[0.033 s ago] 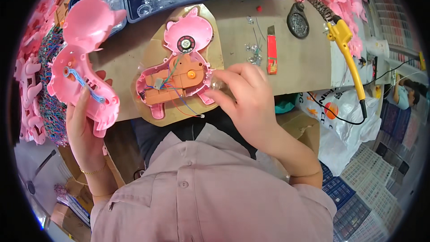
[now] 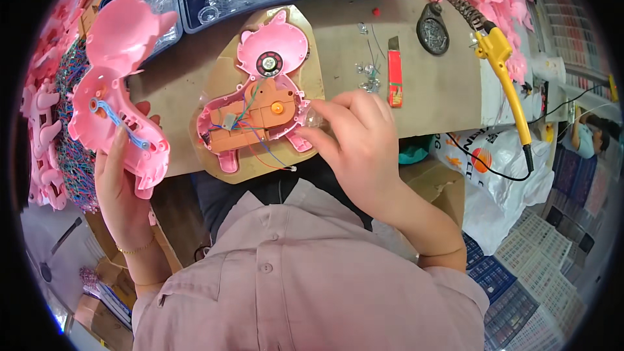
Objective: Assembling plastic toy pony figures by connecting internal electronics and joining body halves using a heat tool.
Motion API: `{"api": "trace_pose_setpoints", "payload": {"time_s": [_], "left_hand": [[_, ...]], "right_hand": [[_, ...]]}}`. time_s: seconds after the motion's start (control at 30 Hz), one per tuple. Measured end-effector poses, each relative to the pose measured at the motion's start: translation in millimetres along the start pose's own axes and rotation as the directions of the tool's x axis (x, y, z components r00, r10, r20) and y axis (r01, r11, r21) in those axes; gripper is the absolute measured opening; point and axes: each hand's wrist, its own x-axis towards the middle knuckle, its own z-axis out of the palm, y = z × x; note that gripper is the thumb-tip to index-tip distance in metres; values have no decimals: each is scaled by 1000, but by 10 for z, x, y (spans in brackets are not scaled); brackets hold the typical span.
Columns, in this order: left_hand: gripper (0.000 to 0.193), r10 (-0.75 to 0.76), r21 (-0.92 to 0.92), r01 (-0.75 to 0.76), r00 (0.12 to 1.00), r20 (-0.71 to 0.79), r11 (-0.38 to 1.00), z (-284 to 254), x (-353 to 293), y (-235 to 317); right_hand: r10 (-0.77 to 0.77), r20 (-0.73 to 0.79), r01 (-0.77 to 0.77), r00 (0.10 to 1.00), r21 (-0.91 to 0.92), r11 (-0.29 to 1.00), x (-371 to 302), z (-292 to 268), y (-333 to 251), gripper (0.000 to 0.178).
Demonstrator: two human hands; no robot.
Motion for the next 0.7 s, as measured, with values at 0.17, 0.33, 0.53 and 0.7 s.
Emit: {"api": "trace_pose_setpoints", "payload": {"time_s": [0.17,0.33,0.53,0.7], "left_hand": [[42,26,20,-26,1000,10,999,-53,-18,-43],[42,-20,-87,30,994,111,996,-108,-41,-72],[40,-63,11,62,994,93,998,-79,27,-91],[37,-45,61,37,989,141,997,31,-11,-139]], "right_hand": [[-99,41,107,994,-266,958,70,7,2,37],[-263,136,282,955,-145,948,157,-164,-144,42],[-703,313,755,639,-79,651,285,-26,-224,32],[-625,340,438,703,484,757,549,61,-242,19]]}}
